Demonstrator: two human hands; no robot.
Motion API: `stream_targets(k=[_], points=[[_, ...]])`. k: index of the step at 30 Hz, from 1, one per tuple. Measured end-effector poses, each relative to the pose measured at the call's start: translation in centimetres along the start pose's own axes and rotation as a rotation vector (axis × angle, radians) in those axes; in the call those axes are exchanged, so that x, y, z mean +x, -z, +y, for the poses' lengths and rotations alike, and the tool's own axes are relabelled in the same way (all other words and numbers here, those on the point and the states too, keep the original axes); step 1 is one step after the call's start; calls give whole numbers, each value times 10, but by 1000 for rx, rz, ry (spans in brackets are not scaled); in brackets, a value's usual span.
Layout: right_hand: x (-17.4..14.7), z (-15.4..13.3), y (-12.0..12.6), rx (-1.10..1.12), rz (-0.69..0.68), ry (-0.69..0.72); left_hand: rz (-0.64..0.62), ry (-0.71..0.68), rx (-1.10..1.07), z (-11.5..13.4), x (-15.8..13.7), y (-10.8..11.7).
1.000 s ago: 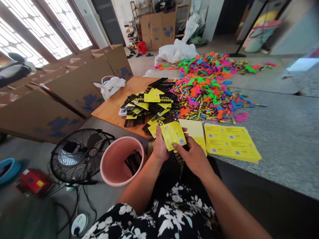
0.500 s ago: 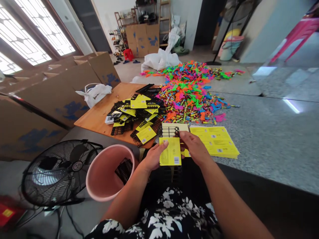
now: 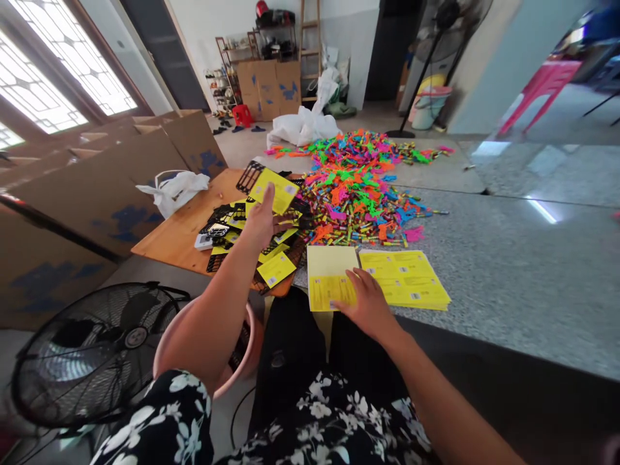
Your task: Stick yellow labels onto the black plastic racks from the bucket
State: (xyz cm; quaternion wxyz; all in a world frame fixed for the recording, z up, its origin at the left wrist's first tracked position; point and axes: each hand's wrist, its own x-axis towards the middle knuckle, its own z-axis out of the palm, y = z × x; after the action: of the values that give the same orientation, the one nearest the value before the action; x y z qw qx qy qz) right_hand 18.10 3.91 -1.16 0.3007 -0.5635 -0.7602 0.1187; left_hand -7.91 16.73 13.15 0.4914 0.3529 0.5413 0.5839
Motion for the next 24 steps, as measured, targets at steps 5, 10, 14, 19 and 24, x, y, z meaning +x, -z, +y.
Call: stream_targets(k=[5,10,14,19,24], points=[[-16,12,-15,-229,-213,127,-33,44,401,-39,-27,4],[-18,19,-9,-140,-115,189,-71,-44,600,-117,-94,18],[-15,16,13,60,152,257,-49,177,365,-127,-105,25],[-9,-3,54,521,256,150,-71,145,183,-107,-93,25],[-5,-12,82,1103,37,-105,-479,66,215,-85,-95,11]])
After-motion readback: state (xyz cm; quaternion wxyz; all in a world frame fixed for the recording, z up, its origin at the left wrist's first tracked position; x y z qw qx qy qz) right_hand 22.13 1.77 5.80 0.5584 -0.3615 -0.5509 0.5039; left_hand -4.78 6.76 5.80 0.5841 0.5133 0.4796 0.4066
